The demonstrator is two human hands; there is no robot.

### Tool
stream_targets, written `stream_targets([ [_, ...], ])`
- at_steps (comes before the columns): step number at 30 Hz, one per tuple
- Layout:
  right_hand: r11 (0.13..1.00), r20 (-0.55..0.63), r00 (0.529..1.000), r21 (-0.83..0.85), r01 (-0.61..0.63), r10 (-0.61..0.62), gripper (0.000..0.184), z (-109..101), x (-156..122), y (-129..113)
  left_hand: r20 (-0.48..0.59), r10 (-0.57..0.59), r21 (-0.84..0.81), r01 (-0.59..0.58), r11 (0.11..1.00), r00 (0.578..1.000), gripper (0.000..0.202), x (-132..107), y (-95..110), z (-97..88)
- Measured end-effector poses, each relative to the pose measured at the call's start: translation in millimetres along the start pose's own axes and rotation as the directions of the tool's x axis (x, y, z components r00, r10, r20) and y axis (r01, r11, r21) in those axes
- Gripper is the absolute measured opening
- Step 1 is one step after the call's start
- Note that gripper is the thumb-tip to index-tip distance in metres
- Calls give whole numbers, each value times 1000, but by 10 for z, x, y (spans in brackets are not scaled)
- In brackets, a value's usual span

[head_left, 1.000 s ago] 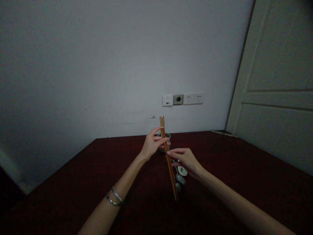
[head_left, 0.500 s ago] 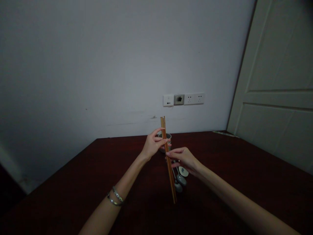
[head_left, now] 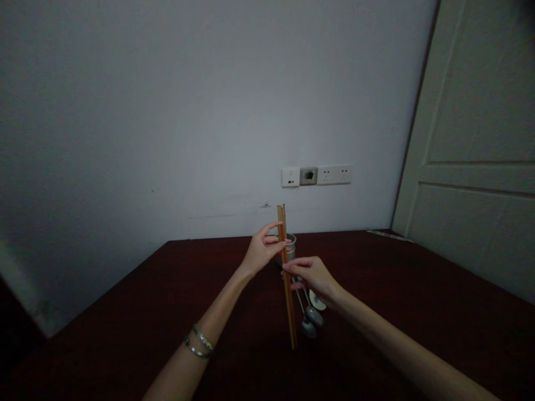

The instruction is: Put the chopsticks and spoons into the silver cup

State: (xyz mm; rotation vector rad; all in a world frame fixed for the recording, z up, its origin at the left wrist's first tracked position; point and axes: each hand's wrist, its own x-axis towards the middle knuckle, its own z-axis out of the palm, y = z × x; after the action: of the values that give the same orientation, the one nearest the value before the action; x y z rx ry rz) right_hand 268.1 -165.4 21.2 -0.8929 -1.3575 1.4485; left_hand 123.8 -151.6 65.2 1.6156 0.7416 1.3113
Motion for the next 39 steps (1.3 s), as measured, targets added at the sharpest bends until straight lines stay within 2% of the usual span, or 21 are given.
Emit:
stream_targets([
  [4,999,4,999,-14,44,-44,31,34,69,-35,-42,21,-5,-21,1000,999,67,45,45,-109],
  [7,997,-27,997,-20,76,-76,30,-12,203,-145,-163,46,-8,-48,999,986,68,101,78,-261],
  [10,986,-119,979,-31,163,-166,27,-139,453,-351,-288,40,7,-40,999,957,64,161,56,-469],
  [15,928,-258,892,-61,368,-370,22,-420,1047,-745,-400,-50,6,57,998,915,53,246,-190,-807],
  [19,884,-371,805,-136,446,-463,23,-559,1509,-840,-459,-169,-13,184,983,872,46,284,-517,-1000],
  [22,886,-420,781,-200,418,-463,28,-590,1747,-729,-480,-258,-36,275,961,839,42,269,-760,-1118],
  [27,913,-441,801,-247,326,-405,35,-619,1906,-351,-503,-338,-49,364,930,795,38,208,-1048,-1275],
  [33,934,-448,829,-271,233,-337,34,-692,1949,55,-538,-390,-42,438,898,747,36,191,-1184,-1349],
  [39,950,-423,856,-221,221,-298,29,-700,1935,281,-536,-418,-44,470,881,733,36,168,-1258,-1382],
])
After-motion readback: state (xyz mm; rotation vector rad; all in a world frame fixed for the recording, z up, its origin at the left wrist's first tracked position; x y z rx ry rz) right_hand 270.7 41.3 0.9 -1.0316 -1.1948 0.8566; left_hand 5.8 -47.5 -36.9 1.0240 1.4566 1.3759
